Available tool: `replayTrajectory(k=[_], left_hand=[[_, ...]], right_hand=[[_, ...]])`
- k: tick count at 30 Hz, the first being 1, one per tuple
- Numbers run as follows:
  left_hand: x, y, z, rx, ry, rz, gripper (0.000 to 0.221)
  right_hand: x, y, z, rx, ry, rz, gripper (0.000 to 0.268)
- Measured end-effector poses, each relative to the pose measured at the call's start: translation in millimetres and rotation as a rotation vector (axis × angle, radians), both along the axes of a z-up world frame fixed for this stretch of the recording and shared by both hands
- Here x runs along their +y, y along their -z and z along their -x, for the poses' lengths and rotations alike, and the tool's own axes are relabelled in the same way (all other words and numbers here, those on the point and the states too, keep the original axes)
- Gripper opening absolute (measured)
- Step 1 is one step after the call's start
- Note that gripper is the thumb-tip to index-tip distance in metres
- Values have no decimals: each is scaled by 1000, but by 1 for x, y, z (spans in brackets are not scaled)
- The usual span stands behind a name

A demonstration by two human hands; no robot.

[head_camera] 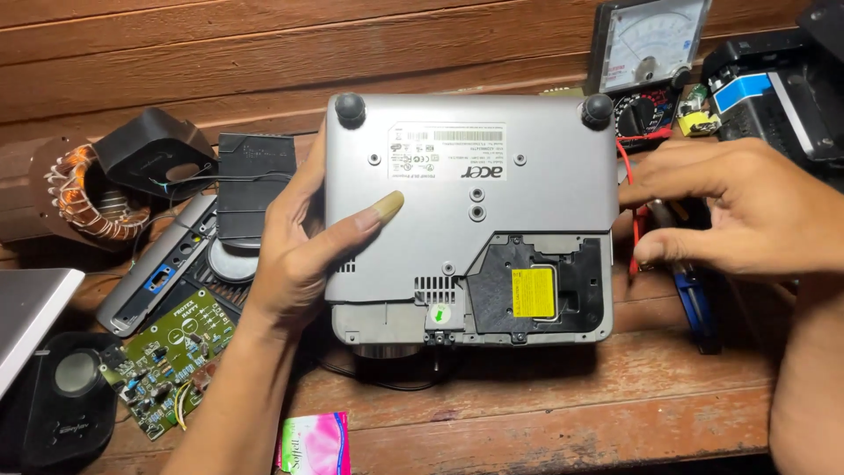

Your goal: Disassembling an Acer projector by removing screws from the lamp compartment and inspecting the internal components.

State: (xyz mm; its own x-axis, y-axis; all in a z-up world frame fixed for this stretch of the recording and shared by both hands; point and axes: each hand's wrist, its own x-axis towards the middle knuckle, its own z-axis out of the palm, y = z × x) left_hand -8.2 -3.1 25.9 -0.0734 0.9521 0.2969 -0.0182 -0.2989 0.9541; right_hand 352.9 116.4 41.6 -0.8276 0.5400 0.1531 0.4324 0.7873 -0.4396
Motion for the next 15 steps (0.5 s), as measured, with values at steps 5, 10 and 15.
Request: replayTrajectory(k=[5,10,15], left_hand=[[-6,-4,-1,30,19,-24,87],[-9,-1,2,100,59,-132,86],[-11,-4,0,85,68,-125,87]], right_hand=[[-1,0,0,68,112,38,43],[-4,-5,6,28,72,10,49],[-2,-2,4,26,78,19,49]])
